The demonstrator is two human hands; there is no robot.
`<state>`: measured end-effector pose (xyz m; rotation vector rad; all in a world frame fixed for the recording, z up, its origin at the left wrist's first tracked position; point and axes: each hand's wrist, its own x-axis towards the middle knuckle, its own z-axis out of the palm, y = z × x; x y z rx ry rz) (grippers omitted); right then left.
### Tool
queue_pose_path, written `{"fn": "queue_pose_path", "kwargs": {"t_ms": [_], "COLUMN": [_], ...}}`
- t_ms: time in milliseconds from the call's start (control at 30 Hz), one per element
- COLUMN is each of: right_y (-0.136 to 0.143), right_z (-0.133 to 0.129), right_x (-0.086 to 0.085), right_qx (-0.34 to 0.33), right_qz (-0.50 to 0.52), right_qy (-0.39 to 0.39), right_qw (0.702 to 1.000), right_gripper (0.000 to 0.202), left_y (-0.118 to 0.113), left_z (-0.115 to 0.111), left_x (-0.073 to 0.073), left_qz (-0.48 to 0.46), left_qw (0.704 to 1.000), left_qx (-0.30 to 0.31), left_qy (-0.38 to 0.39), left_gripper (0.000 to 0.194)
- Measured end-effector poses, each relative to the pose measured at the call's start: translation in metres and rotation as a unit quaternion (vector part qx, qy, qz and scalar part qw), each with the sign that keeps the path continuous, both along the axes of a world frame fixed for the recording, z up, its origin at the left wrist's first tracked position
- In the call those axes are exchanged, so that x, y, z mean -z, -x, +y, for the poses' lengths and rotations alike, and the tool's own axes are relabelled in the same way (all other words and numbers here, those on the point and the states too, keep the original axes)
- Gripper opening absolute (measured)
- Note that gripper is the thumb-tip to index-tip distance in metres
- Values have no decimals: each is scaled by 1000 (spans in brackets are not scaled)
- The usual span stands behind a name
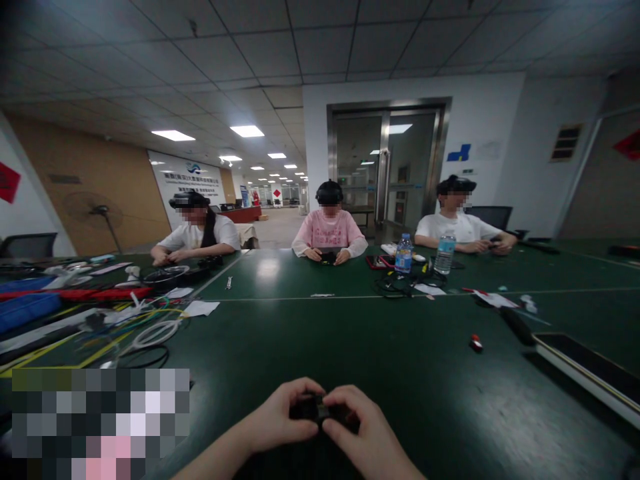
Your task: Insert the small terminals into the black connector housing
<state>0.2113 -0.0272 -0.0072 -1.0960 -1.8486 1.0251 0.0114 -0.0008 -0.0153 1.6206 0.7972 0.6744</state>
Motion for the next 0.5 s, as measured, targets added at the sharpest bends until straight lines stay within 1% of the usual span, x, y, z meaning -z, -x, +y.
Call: {"fn": "queue_pose_path", "kwargs": {"t_ms": [67,233,400,500], "right_y": [0,1,1,1], "right_z": [0,-2,-4,-5], "right_x": [0,-4,-9,-9], "right_qx": [-1,7,4,0], "right_qz": [4,-14,-23,-16], "right_qy": [-2,13,17,8], "right_qw": [1000,1000,1000,1000], "right_gripper": [17,17,23,21], "left_y": [0,1,2,2], "left_z": [-1,-1,-1,-1], "left_x": [-2,-3,-3,-3], "left_qz": [-5,-10,-5,-24], "left_qw": [1000,1000,1000,1000], "left_qx": [3,13,11,15], "left_qy": [-5,1,7,13], "left_gripper": [41,48,40,41]}}
